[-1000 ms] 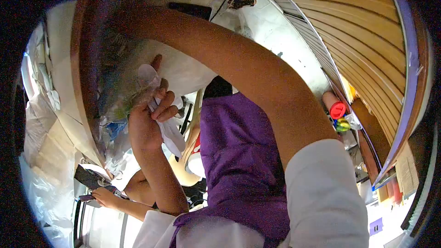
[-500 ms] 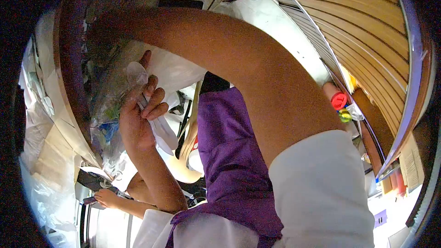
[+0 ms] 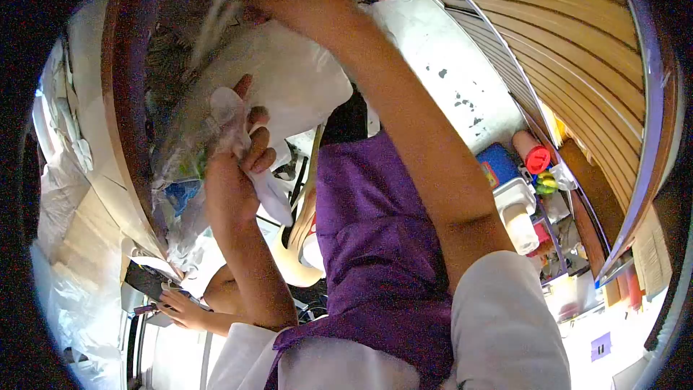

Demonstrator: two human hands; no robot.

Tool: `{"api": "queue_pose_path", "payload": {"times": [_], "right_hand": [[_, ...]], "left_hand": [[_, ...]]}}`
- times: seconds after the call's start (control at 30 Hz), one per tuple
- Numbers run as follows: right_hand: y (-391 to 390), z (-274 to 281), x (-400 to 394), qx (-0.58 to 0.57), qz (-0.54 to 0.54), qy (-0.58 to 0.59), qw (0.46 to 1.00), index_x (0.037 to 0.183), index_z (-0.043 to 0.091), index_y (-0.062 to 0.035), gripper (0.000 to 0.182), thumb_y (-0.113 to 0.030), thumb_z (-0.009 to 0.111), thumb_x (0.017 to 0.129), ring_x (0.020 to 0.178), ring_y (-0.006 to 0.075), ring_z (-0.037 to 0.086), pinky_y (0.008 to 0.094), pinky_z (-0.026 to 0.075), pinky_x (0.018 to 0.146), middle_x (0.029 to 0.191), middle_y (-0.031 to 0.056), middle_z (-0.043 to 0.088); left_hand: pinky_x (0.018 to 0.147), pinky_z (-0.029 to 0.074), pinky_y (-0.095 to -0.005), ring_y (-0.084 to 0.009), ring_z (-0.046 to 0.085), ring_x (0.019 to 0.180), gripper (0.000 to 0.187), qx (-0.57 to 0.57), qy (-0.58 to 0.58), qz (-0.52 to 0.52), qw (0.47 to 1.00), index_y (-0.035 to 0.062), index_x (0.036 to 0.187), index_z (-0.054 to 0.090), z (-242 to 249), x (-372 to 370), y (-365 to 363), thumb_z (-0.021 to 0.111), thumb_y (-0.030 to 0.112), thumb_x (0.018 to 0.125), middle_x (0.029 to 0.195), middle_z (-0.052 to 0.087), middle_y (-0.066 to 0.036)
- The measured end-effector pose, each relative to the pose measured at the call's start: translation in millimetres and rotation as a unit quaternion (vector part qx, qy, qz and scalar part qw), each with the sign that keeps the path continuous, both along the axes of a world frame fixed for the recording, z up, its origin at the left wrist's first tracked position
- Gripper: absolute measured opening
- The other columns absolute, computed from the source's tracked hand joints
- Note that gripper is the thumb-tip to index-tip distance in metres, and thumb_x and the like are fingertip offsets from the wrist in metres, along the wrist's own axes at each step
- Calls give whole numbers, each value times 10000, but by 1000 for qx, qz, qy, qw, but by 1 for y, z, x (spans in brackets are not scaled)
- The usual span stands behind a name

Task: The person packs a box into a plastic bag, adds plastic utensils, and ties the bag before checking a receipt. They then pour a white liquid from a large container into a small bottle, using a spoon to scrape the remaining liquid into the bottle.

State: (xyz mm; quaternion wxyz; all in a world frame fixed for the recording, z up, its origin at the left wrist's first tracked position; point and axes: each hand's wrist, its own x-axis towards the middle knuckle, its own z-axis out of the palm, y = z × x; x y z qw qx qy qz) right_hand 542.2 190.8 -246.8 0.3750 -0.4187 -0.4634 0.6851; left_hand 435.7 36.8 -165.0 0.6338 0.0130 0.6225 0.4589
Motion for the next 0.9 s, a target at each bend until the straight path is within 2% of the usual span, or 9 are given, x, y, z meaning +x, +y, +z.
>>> {"api": "queue_pose_path", "payload": {"times": [0.07,0.13,0.23,0.4,0.53,0.6,0.7,0.77,0.9], "right_hand": [[-6,19,32,-32,37,-19,999,962,600,72,234,-147,631,890,566,144,615,294,476,518,686,112,648],[-5,61,56,-62,97,-112,987,946,609,67,204,-131,615,899,542,128,606,280,468,503,649,97,639],[17,110,84,-108,238,-196,945,921,628,47,190,-141,619,894,562,121,611,290,466,499,629,99,632],[-3,70,54,-4,446,-181,876,978,639,-8,240,-221,626,869,426,133,560,263,473,428,551,21,579],[17,61,10,26,519,-132,844,1135,590,-39,365,-336,571,924,721,141,646,305,521,609,847,67,667],[15,59,-4,14,498,-130,857,1134,590,-40,363,-335,570,924,725,142,645,306,520,613,851,68,665],[8,59,-54,-18,433,-123,893,1128,589,-43,356,-334,568,925,735,144,641,307,517,625,864,69,661],[-5,66,-71,-36,390,-119,913,1125,588,-45,352,-334,566,926,743,146,639,309,515,633,873,70,659],[-11,57,-103,-63,308,-107,943,1118,587,-49,343,-332,562,927,757,150,634,311,511,649,891,72,653]], "left_hand": [[463,292,-216,-71,387,554,409,-11,267,-166,949,21,1320,447,-4,2,-6,503,99,923,950,592,-69],[472,321,-235,-81,455,587,331,-5,563,-424,709,11,1229,520,-16,-4,-21,527,101,910,962,618,-75],[675,451,-283,-154,569,787,276,14,404,-66,912,0,1171,576,-25,17,-17,556,128,928,1085,627,-90],[475,361,-251,-80,481,554,278,87,324,-268,903,49,976,563,2,18,-6,622,313,910,700,557,2],[434,279,-235,-63,438,516,348,36,309,-190,931,30,877,589,-7,18,-6,624,375,899,601,502,-8],[425,289,-238,-79,450,494,397,-33,309,-220,925,18,921,595,1,5,-15,636,411,881,585,504,-13],[509,439,-252,-137,568,539,234,45,44,-151,986,-26,851,637,9,1,-37,595,198,905,582,565,-57],[564,473,-289,-169,600,549,309,-12,2,-227,974,-57,898,604,30,4,-37,611,252,905,545,559,-75],[633,506,-294,-205,640,618,346,144,-116,-135,973,-82,1059,553,13,15,-73,589,236,926,602,588,-101]]}}
